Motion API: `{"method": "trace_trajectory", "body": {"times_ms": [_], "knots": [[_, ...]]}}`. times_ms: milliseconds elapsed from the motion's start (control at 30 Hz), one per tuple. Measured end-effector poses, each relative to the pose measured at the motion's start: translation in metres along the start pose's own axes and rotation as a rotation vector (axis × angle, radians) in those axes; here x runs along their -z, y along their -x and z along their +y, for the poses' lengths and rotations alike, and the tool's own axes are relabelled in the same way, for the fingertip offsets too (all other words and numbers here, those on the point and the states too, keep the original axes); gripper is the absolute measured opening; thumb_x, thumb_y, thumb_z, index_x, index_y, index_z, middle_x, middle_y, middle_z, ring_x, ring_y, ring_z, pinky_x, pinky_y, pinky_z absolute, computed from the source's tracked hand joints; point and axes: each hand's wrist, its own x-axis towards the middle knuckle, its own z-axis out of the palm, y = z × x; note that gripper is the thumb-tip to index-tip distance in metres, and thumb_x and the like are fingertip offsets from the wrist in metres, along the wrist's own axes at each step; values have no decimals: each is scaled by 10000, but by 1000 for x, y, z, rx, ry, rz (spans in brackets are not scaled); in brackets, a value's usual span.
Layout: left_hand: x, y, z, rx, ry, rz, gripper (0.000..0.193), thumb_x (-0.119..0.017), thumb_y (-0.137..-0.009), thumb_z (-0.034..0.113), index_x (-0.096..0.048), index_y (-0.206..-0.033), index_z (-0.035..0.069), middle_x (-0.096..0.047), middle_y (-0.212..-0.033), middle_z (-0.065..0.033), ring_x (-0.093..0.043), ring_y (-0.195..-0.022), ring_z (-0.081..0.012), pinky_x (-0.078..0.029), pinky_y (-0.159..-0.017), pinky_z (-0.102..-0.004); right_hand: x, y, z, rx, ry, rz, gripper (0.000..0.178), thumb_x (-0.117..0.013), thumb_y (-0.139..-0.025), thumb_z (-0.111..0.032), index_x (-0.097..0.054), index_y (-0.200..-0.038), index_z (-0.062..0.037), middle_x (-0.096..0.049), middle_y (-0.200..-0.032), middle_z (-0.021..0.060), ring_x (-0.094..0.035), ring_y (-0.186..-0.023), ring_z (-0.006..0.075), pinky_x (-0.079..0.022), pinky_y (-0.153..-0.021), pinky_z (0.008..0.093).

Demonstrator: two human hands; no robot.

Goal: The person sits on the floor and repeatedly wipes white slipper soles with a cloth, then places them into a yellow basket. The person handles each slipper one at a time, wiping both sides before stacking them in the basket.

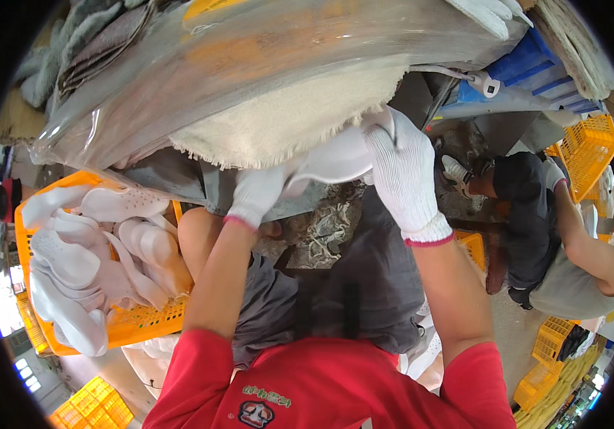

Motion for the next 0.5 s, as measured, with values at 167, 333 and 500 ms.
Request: {"method": "trace_trajectory", "body": {"times_ms": [167,333,500], "knots": [[26,64,24,-95,1179,-104,708,-800,-984,416,-582,-1471,-50,-735,-1227,-141,-697,-1057,-193,-571,-947,-347,-14,-35,-10,-353,-266,-15,311,-636,-960,-261,-783,-1004,10,-729,-867,291,-743,-919,474,-590,-834,468],[-4,38,107,40,2060,38,389,-730,-1067,238,-670,-1340,-33,-743,-1137,-69,-715,-1004,-148,-581,-842,-310,23,12,-50,-481,-523,-243,578,-805,-916,-200,-612,-1374,95,-731,-1256,225,-716,-1144,242,-561,-980,384],[-20,-27,171,215,2045,381,406,-757,-1050,330,-742,-1210,-43,-766,-1062,-83,-719,-945,-176,-580,-854,-338,39,62,-45,-292,-67,193,868,-846,-892,-168,-425,-1624,31,-588,-1515,266,-638,-1380,341,-500,-1151,388]]}}
